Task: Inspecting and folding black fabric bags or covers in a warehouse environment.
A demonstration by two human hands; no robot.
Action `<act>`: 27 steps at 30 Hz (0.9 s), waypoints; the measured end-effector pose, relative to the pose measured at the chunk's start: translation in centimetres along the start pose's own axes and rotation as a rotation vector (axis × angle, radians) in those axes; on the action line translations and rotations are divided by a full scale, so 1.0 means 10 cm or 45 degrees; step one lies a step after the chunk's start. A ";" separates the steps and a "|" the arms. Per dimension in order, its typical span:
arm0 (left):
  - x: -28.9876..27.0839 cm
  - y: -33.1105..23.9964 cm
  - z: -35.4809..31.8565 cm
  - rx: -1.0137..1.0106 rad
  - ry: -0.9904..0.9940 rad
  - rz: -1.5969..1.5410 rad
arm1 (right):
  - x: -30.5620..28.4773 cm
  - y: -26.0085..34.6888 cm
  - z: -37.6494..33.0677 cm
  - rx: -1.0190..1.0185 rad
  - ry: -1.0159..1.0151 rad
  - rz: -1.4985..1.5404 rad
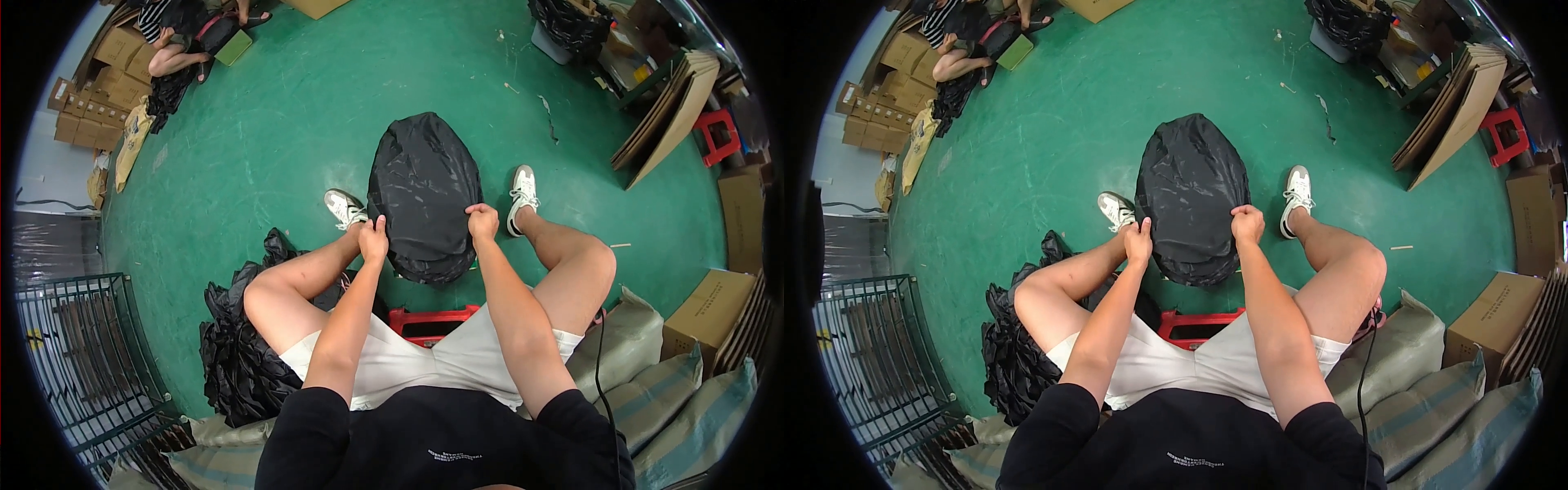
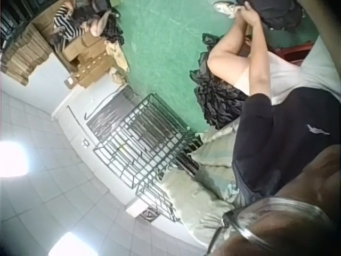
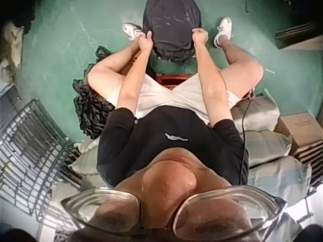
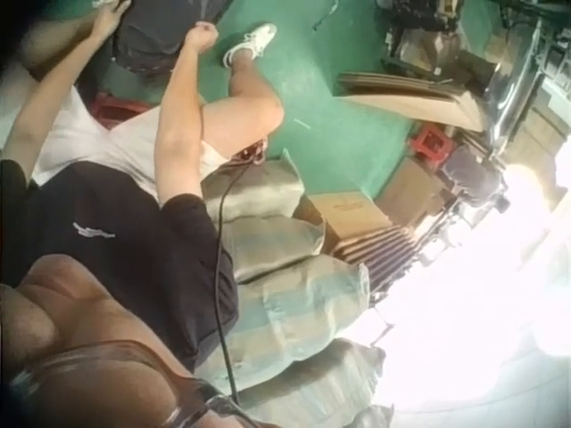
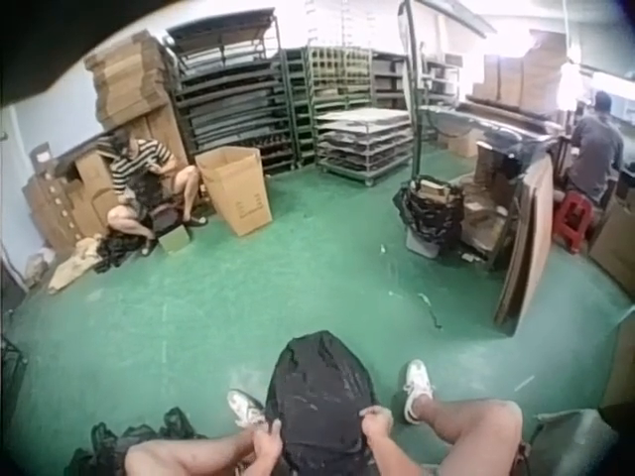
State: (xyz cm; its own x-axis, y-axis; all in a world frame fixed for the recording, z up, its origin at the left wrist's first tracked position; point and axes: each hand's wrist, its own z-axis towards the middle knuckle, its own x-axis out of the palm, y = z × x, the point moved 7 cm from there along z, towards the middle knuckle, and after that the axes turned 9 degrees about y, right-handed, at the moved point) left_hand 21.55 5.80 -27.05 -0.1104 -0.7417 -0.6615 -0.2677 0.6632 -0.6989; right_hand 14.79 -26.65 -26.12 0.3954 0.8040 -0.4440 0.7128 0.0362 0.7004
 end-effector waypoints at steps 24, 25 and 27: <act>0.41 -0.24 -0.91 -0.315 0.489 -0.317 | -0.08 -0.17 -0.15 -0.243 -0.154 -0.133; 0.38 -0.19 -0.94 -0.334 0.461 -0.321 | -0.05 -0.21 -0.20 -0.224 -0.118 -0.152; 0.34 -0.10 -0.99 -0.387 0.412 -0.337 | 0.01 -0.27 -0.31 -0.219 -0.085 -0.115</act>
State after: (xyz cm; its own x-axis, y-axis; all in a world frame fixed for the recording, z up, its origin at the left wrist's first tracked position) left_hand 11.99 1.65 -25.92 -0.2784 -0.9052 -0.3211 -0.5875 0.4250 -0.6886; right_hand 11.06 -24.85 -26.33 0.3758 0.7520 -0.5415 0.6398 0.2122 0.7387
